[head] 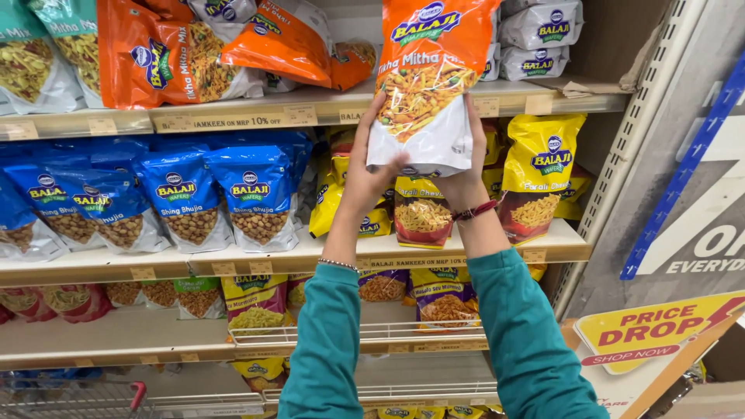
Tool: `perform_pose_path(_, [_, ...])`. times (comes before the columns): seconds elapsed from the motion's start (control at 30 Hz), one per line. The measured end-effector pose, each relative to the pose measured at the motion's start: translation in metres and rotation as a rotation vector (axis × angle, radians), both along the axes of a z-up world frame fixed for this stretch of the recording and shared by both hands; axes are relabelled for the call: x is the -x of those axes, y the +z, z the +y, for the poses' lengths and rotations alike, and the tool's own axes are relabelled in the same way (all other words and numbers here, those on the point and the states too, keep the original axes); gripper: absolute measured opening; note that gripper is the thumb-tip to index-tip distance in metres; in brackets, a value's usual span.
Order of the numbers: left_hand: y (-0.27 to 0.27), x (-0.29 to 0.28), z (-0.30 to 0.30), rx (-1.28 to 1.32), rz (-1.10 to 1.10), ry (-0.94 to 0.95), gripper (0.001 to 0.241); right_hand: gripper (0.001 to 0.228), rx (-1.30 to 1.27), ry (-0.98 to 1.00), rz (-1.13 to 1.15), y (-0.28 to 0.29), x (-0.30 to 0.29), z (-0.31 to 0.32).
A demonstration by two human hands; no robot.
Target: Organizing and arranging snack bags on store shelves.
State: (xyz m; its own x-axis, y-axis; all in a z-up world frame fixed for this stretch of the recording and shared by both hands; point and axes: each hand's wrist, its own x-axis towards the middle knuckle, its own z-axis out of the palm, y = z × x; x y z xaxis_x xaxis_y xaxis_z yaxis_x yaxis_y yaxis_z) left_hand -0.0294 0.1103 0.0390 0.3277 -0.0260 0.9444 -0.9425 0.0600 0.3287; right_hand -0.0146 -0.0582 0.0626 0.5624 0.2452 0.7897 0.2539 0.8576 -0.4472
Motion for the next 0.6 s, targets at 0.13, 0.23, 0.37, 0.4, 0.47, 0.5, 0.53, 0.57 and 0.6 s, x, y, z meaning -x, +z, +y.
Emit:
perform_pose_path(0.13, [0.005, 0.004, 0.004, -0.046, 0.006, -0.231, 0.108, 0.059, 0.038, -0.001, 0.044, -0.001, -0.028, 0.004])
perform_pose_path(0.23, [0.009, -0.020, 0.011, 0.013, 0.017, -0.205, 0.110, 0.058, 0.083, -0.089, 0.082, -0.005, -0.084, 0.001])
perform_pose_path(0.37, [0.024, -0.048, 0.019, 0.116, -0.005, -0.167, 0.102, 0.054, 0.050, -0.553, -0.030, -0.001, -0.131, 0.000])
perform_pose_path(0.4, [0.033, -0.053, 0.019, 0.113, -0.008, -0.170, 0.102, 0.054, 0.046, -0.556, -0.033, 0.013, -0.112, 0.003])
perform_pose_path(0.47, [0.050, -0.064, 0.019, 0.130, -0.066, -0.112, 0.101, 0.053, 0.077, -0.544, 0.154, 0.041, -0.073, 0.009])
perform_pose_path(0.5, [0.060, -0.071, 0.020, 0.127, -0.067, -0.113, 0.101, 0.053, 0.074, -0.545, 0.154, 0.046, -0.072, 0.005])
perform_pose_path(0.53, [0.069, -0.079, 0.021, 0.118, -0.066, -0.090, 0.102, 0.057, 0.120, -0.428, 0.043, 0.050, -0.071, 0.000])
perform_pose_path(0.57, [0.079, -0.087, 0.021, 0.110, -0.064, -0.066, 0.102, 0.061, 0.164, -0.311, -0.067, 0.055, -0.070, -0.005])
perform_pose_path(0.6, [0.086, -0.099, 0.018, 0.110, -0.064, -0.072, 0.102, 0.061, 0.164, -0.316, -0.066, 0.061, -0.075, -0.009])
